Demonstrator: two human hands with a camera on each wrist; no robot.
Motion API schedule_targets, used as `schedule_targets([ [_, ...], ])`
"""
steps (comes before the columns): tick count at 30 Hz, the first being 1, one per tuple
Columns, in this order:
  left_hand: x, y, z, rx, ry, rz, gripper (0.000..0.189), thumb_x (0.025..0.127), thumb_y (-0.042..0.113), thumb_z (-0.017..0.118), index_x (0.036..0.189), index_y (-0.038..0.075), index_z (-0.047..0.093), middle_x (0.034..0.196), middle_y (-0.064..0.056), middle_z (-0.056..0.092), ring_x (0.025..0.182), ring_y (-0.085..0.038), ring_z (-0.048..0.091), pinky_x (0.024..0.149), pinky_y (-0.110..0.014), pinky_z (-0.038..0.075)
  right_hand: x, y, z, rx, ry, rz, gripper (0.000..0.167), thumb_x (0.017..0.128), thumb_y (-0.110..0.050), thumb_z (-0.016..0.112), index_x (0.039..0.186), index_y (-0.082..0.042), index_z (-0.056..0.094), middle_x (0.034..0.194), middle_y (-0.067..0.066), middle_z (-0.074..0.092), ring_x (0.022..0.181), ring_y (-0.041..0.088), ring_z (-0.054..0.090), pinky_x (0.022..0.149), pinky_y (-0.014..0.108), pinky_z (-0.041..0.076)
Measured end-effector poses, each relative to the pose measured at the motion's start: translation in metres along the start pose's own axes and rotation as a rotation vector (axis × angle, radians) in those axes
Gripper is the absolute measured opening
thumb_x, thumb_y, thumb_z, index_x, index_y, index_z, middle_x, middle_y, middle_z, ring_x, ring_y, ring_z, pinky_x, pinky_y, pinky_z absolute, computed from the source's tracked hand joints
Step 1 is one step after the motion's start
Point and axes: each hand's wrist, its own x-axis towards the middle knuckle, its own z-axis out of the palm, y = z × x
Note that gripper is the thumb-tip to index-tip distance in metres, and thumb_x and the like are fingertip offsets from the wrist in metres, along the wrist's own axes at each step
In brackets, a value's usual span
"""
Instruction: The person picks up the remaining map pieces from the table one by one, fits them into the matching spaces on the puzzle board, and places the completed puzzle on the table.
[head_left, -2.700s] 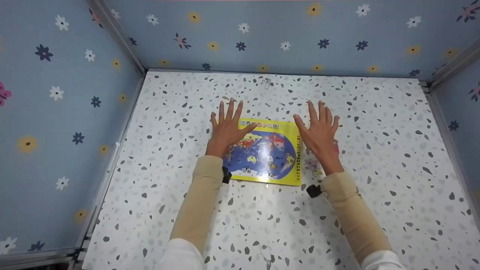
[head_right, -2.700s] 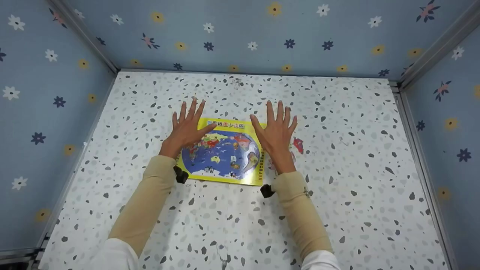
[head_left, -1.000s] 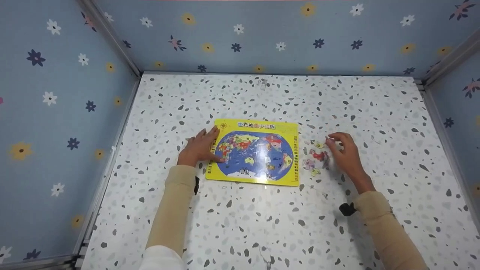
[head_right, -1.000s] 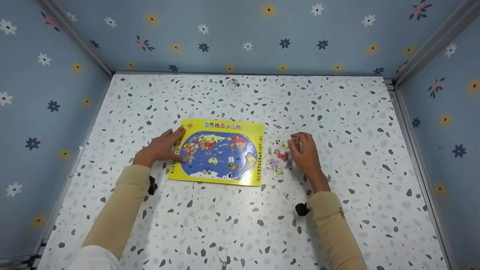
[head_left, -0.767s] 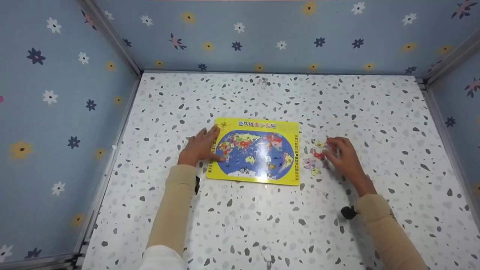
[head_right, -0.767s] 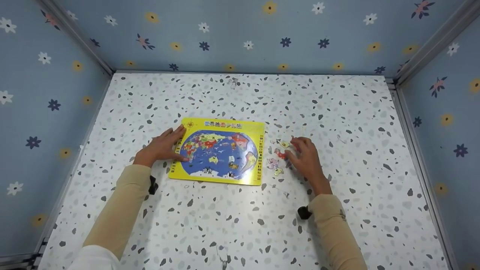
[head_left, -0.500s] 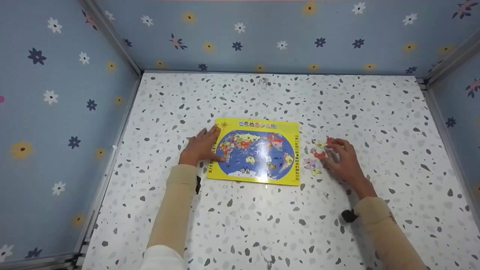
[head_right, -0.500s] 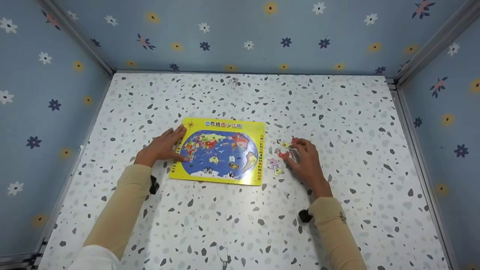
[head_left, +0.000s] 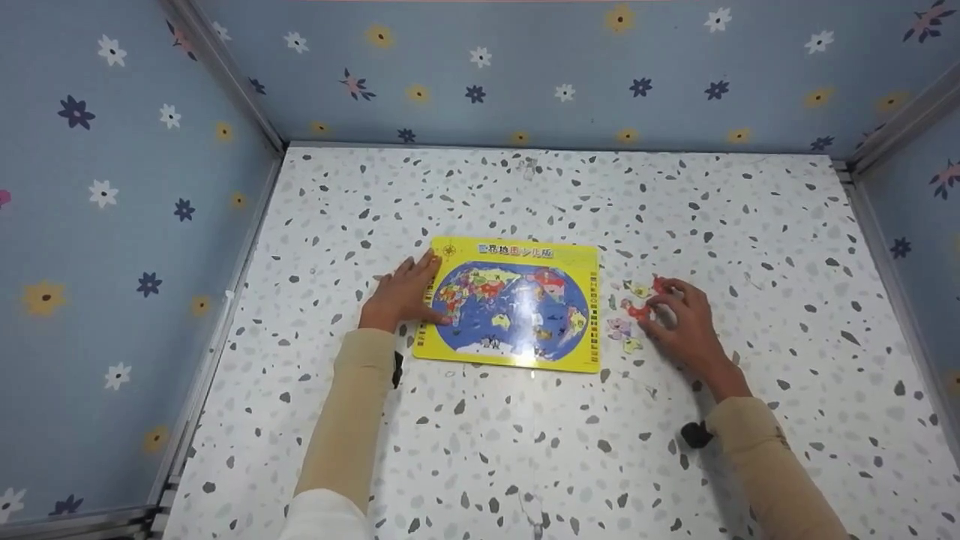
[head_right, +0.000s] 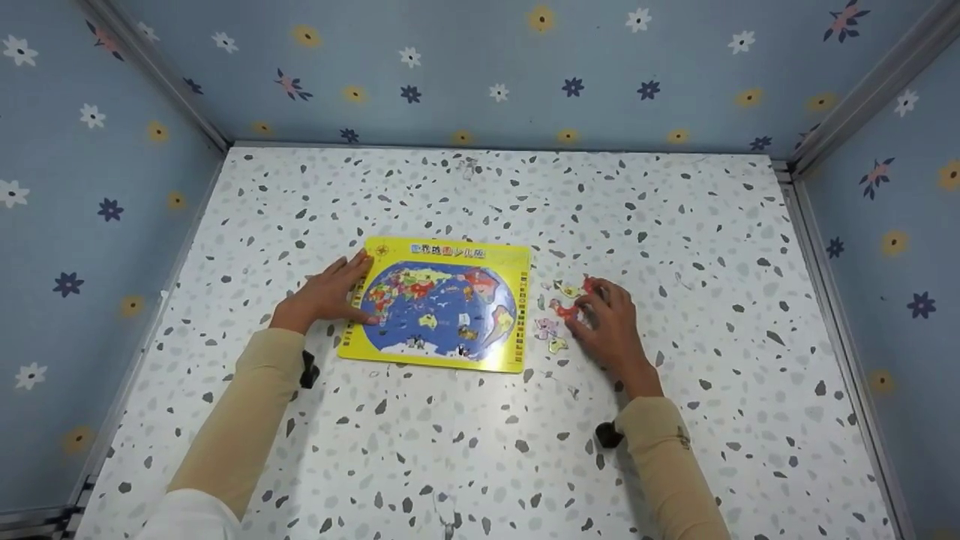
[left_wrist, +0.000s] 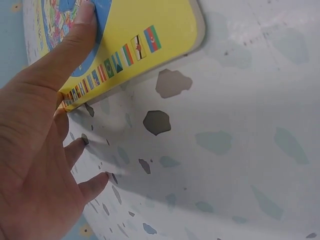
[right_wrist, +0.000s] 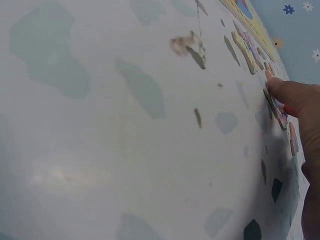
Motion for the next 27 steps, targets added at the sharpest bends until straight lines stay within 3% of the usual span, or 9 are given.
schedule_targets([
  [7,-0.0013,0.0028,0.0000,-0.012,0.000,-0.017,0.116,0.071,0.052,0.079,0.156,0.024,0.005,0.163,0.005,-0.003,0.150,-0.030,-0.001,0.118,-0.059,0.005,-0.0012,-0.0008,0.0010,0.026,-0.001,0.014,0.026,0.083,-0.037,0.073,0.100,-0.019,0.065,0.147,0.003,0.036,0.139,0.029,0.025,0.112,0.055,0.024],
  [14,0.0005,0.0031,-0.0020,0.031,-0.014,-0.011,0.115,0.071,0.055,0.077,0.156,0.023,0.005,0.163,0.004,-0.002,0.150,-0.030,-0.001,0.116,-0.063,0.009,-0.0010,-0.0034,0.0030,0.038,0.037,-0.056,0.026,0.083,-0.030,0.074,0.099,-0.011,0.065,0.142,0.008,0.044,0.136,0.031,0.031,0.110,0.054,0.025],
  [27,-0.0015,0.0045,-0.0026,0.018,-0.010,-0.029,0.114,0.073,0.052,0.077,0.156,0.023,0.005,0.163,0.004,-0.002,0.150,-0.030,-0.001,0.116,-0.063,0.007,-0.0007,-0.0090,0.0028,-0.025,0.062,-0.091,0.029,0.081,-0.029,0.075,0.100,-0.009,0.065,0.141,0.008,0.048,0.135,0.030,0.034,0.110,0.054,0.023],
])
